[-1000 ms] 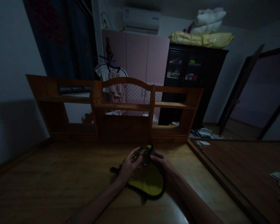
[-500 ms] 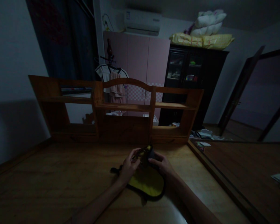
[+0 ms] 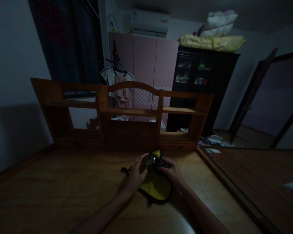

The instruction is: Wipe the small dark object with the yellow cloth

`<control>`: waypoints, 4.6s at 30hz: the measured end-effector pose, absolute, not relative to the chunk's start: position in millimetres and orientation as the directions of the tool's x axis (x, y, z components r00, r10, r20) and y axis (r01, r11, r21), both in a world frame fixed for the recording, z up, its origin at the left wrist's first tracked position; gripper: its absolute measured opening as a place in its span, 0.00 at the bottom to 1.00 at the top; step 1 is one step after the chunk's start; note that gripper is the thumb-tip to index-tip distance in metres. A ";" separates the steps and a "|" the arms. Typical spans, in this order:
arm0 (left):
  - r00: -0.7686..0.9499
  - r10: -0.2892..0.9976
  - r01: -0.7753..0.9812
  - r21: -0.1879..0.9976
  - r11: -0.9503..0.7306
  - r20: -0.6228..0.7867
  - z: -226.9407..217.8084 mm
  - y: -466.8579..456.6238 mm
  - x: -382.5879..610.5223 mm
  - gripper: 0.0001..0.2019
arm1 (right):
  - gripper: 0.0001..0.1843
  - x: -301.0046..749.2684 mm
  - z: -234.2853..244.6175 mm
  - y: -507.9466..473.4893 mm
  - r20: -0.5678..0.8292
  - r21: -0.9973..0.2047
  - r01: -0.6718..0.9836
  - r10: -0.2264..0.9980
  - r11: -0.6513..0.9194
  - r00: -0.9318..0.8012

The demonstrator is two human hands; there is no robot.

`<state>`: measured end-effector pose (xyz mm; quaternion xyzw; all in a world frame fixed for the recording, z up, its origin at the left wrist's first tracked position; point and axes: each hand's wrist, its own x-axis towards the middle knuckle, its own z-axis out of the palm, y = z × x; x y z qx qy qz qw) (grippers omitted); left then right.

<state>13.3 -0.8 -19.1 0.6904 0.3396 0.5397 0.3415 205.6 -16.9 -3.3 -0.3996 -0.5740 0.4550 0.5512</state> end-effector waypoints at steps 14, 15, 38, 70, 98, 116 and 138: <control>0.243 0.878 -0.037 0.909 -0.416 0.412 -24.4 8.1 11.6 0.22 | 0.29 203.9 -13.2 -15.3 0.317 -0.943 0.104 0.948 0.318 -0.027; 0.243 0.879 -0.038 0.910 -0.414 0.410 -24.7 8.5 11.8 0.22 | 0.29 203.5 -11.8 -16.4 0.338 -0.931 0.141 0.941 0.338 -0.024; 0.203 0.911 -0.037 0.932 -0.360 0.360 -31.8 14.1 13.2 0.17 | 0.17 199.8 -3.7 -26.6 0.499 -0.763 0.400 0.856 0.508 -0.135; 0.272 0.874 0.140 0.882 -0.451 0.403 -27.2 6.7 12.6 0.20 | 0.23 198.9 -8.0 -24.0 0.565 -0.688 0.427 0.803 0.586 -0.190; 0.296 0.837 0.259 0.805 -0.534 0.460 -39.4 14.7 9.3 0.28 | 0.27 201.0 -8.8 -23.3 0.612 -0.561 0.496 0.736 0.662 -0.290; 0.214 0.860 0.295 0.809 -0.509 0.463 -31.6 11.2 15.2 0.20 | 0.24 203.3 -7.6 -27.6 0.670 -0.390 0.653 0.687 0.649 -0.282; 0.270 0.882 0.488 0.735 -0.471 0.387 -18.3 -7.4 12.3 0.19 | 0.23 198.1 -6.6 -32.7 0.668 -0.229 0.695 0.629 0.682 -0.397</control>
